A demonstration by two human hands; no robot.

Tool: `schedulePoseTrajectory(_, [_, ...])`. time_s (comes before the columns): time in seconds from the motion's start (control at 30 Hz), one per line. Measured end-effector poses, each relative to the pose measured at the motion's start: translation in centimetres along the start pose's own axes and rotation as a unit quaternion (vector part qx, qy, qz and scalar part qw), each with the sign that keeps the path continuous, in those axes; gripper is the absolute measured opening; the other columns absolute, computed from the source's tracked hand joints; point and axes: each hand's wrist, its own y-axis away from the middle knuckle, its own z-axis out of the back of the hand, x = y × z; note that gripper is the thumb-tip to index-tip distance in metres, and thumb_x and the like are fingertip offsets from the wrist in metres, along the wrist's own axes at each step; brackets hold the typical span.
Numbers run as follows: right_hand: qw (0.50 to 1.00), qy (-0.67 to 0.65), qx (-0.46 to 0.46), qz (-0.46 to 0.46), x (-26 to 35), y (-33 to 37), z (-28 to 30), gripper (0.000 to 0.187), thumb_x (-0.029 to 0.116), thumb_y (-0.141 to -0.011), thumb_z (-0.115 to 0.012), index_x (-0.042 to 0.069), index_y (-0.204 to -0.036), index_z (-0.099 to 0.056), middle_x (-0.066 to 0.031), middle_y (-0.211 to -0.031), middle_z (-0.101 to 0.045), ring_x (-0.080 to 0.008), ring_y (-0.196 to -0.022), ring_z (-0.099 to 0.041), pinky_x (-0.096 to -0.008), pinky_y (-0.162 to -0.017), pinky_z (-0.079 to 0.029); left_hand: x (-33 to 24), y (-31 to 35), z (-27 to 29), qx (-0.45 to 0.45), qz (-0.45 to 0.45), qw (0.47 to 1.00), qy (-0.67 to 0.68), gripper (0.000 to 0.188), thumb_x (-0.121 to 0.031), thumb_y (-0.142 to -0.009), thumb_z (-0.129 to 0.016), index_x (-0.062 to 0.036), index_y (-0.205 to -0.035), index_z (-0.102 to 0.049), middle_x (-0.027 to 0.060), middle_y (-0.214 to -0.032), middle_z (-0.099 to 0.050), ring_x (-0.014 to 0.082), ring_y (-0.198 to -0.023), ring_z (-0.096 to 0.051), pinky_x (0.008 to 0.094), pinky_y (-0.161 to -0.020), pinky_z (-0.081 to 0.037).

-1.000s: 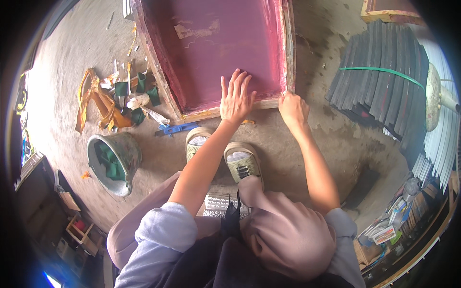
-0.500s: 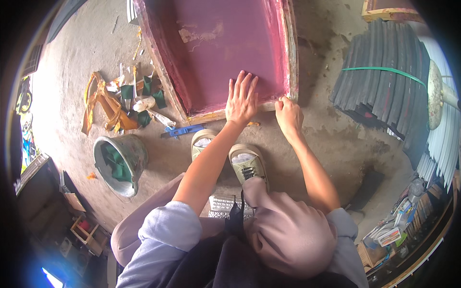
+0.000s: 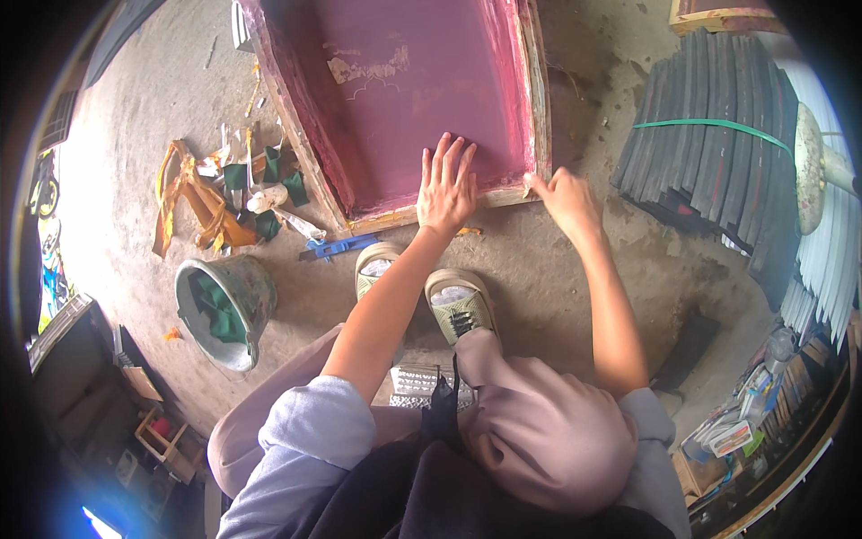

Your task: The person places a wooden frame on the floor, then uses a sanding block to smooth the inner edges and corners. They repeatedly rub the frame's interior surfaces with the sanding block, focusing on the corners and sides.

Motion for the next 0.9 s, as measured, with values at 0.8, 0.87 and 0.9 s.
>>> schedulePoseTrajectory(0.8, [0.987, -0.147, -0.019, -0.062, 0.5, -3.3, -4.9, 0.040, 0.032, -0.089, -0.055, -0.002, -0.067, -0.059, -0.0150, -0.060, -0.056, -0.0232, -0.058, -0.053, -0.0397, -0.062, -0.042, 0.0, 0.1, -0.1, 0.035, -0.022, 0.999, 0.002, 0.052, -0.018, -0.084, -0.051, -0.0130, -0.134, -0.043, 0.0142, -0.143, -0.033, 0.0314, -0.140, -0.018, 0.0504, -0.113, -0.019])
schedulePoseTrajectory(0.87, [0.996, -0.070, -0.060, -0.020, -0.5, -2.9, -6.0, 0.041, 0.032, -0.089, -0.055, -0.002, -0.068, -0.059, -0.0180, -0.062, -0.056, -0.0268, -0.060, -0.056, -0.0408, -0.063, -0.042, 0.0, 0.2, 0.1, 0.042, -0.024, 0.999, -0.004, 0.054, -0.018, -0.082, -0.052, -0.0134, -0.135, -0.042, 0.0146, -0.143, -0.032, 0.0319, -0.141, -0.017, 0.0504, -0.113, -0.019])
schedulePoseTrajectory(0.9, [0.995, -0.075, -0.062, -0.032, -0.5, -2.8, -6.0, 0.042, 0.034, -0.088, -0.055, -0.003, -0.069, -0.059, -0.0201, -0.065, -0.058, -0.0312, -0.062, -0.058, -0.0424, -0.065, -0.043, 0.0, 0.2, 0.1, 0.044, -0.023, 0.999, -0.009, 0.055, -0.018, -0.082, -0.052, -0.0136, -0.135, -0.042, 0.0148, -0.144, -0.031, 0.0322, -0.141, -0.016, 0.0504, -0.114, -0.018])
